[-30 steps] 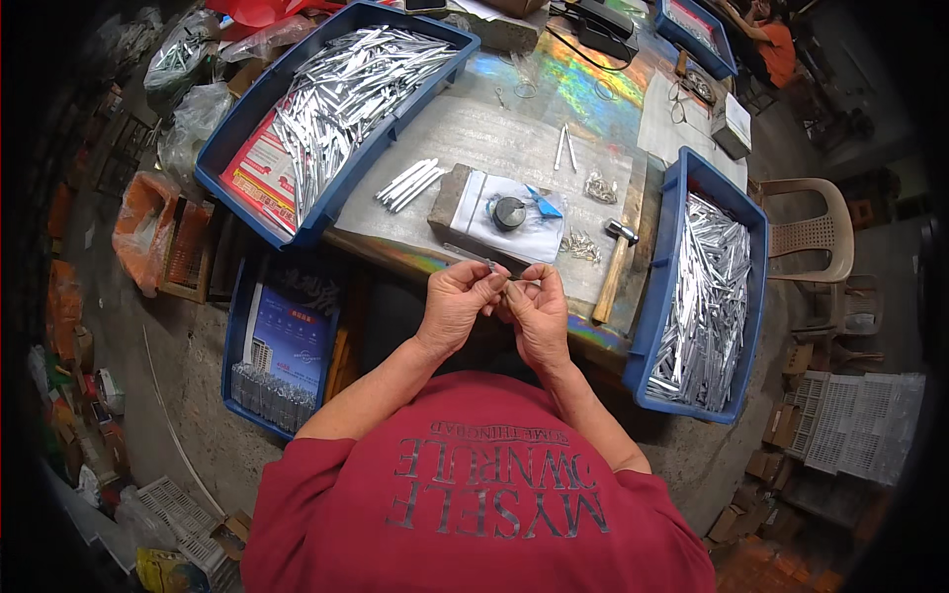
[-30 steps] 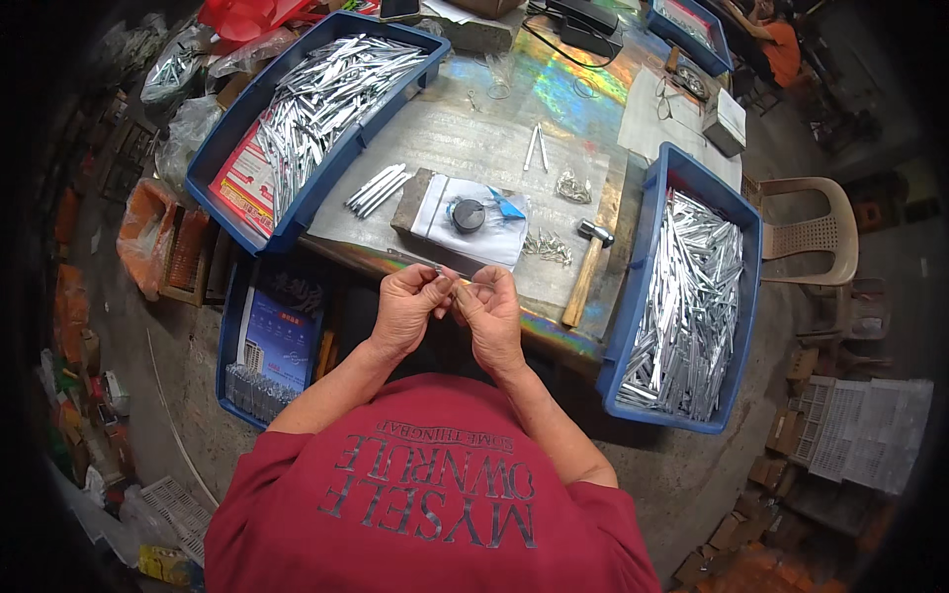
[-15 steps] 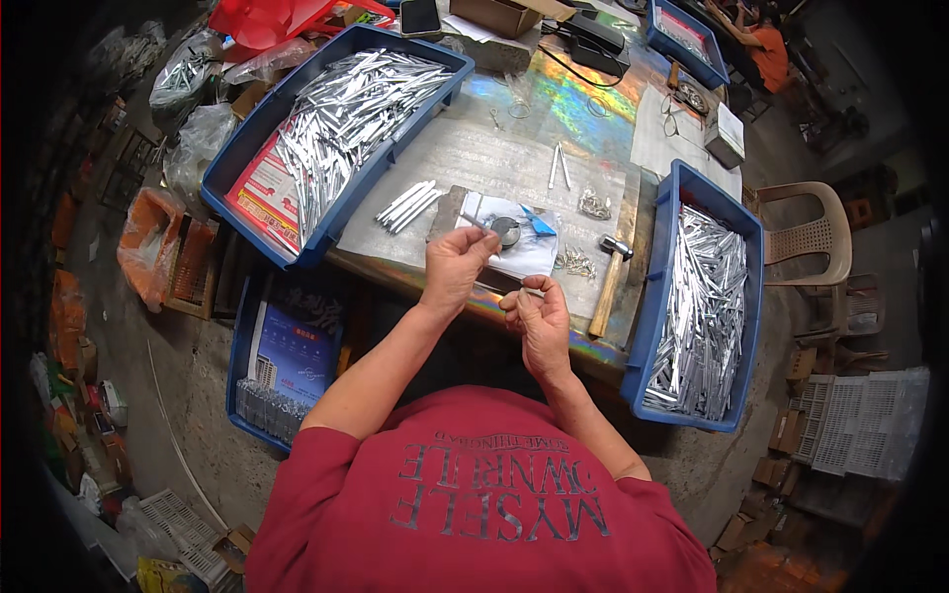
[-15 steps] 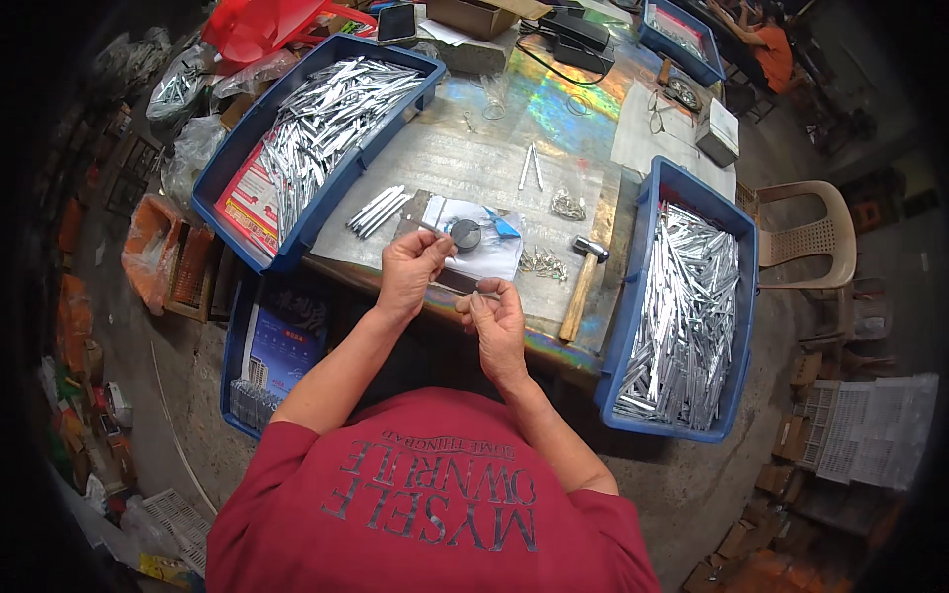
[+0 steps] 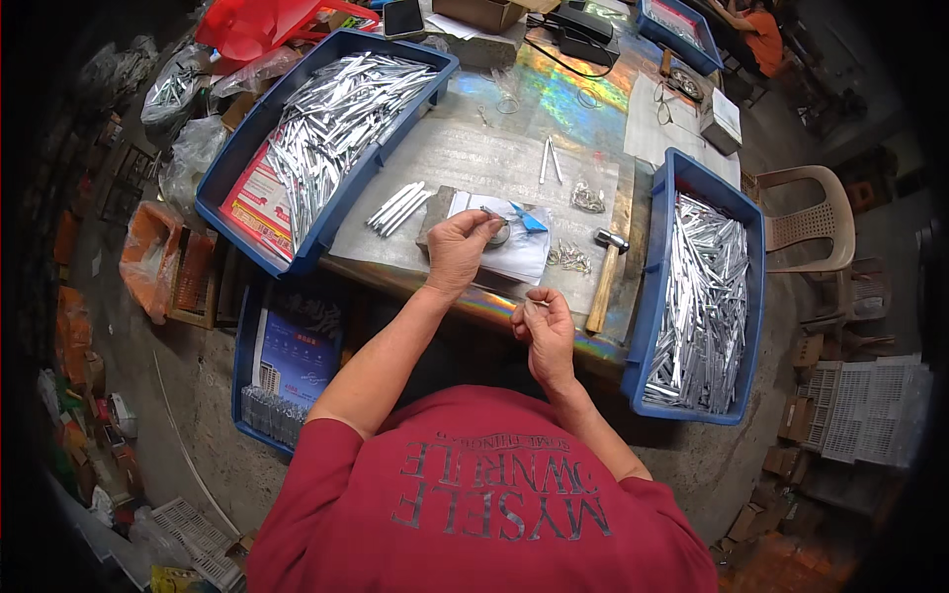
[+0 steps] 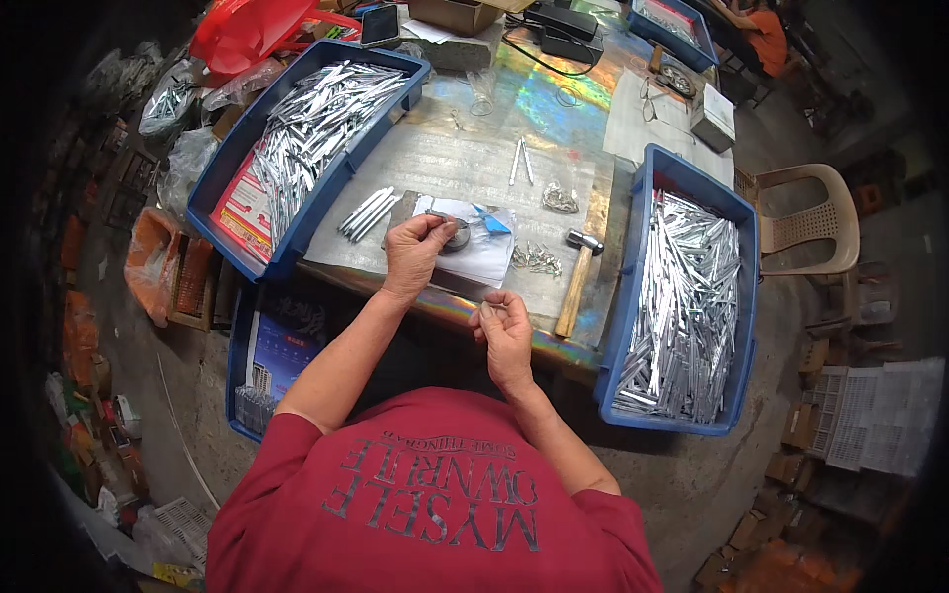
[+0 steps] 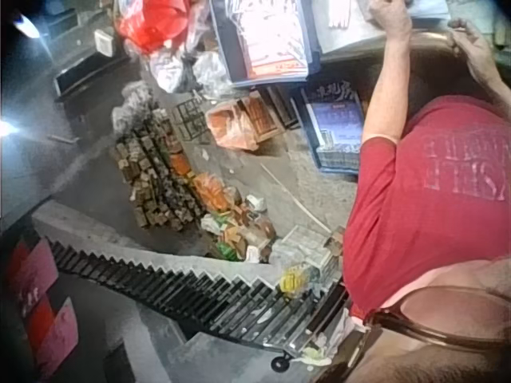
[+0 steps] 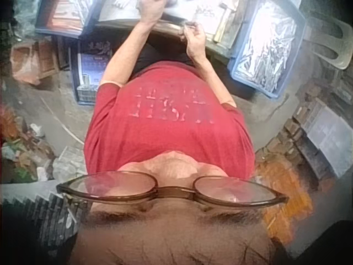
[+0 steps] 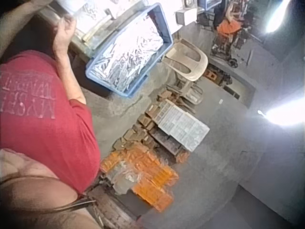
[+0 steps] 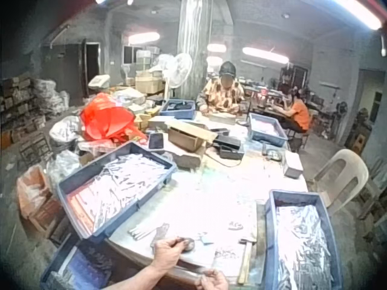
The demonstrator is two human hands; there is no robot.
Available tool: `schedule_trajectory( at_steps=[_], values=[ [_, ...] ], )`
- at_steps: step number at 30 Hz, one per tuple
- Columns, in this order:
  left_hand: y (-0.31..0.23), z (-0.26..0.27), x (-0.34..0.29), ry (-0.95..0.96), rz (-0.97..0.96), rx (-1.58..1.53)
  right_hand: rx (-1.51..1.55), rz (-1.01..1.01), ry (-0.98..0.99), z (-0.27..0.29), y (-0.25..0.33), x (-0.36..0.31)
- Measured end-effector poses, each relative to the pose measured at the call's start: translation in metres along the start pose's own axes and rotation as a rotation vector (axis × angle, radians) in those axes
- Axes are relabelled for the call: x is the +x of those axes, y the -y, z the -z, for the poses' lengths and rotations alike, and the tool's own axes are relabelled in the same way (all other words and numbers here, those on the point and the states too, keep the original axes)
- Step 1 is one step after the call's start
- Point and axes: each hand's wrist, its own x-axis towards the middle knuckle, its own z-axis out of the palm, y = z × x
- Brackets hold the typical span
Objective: The person assembles metal components by picking up metal strips and fasteners, joining them by hand, and hammering the fasteners on a metal block.
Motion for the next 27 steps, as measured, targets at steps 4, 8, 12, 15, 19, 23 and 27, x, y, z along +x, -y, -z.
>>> schedule_trajectory(
  at_steps=[4,8,12,15,19,23,27],
  values=[
    [0.004,0.000,0.000,-0.013,-0.031,0.011,0.000,-0.004,0.007,0.000,0.000,-0.001],
    [0.004,-0.002,0.000,-0.023,-0.047,0.046,0.014,-0.001,0.010,0.004,-0.001,-0.001],
    [0.002,-0.002,-0.001,-0.022,-0.079,0.076,0.019,0.005,0.010,0.006,-0.004,-0.001],
    [0.006,-0.001,-0.001,-0.017,-0.134,0.125,-0.025,0.034,-0.011,0.008,-0.001,0.002],
    [0.005,0.001,-0.001,-0.003,-0.253,0.259,-0.236,0.180,0.018,0.003,0.018,0.024],
    [0.010,0.005,0.000,0.012,-0.337,0.304,-0.751,0.643,0.154,-0.031,0.051,0.053],
    [0.007,0.005,0.002,0.038,-0.450,0.363,-0.948,1.001,0.352,-0.040,0.053,0.074]
  ],
)
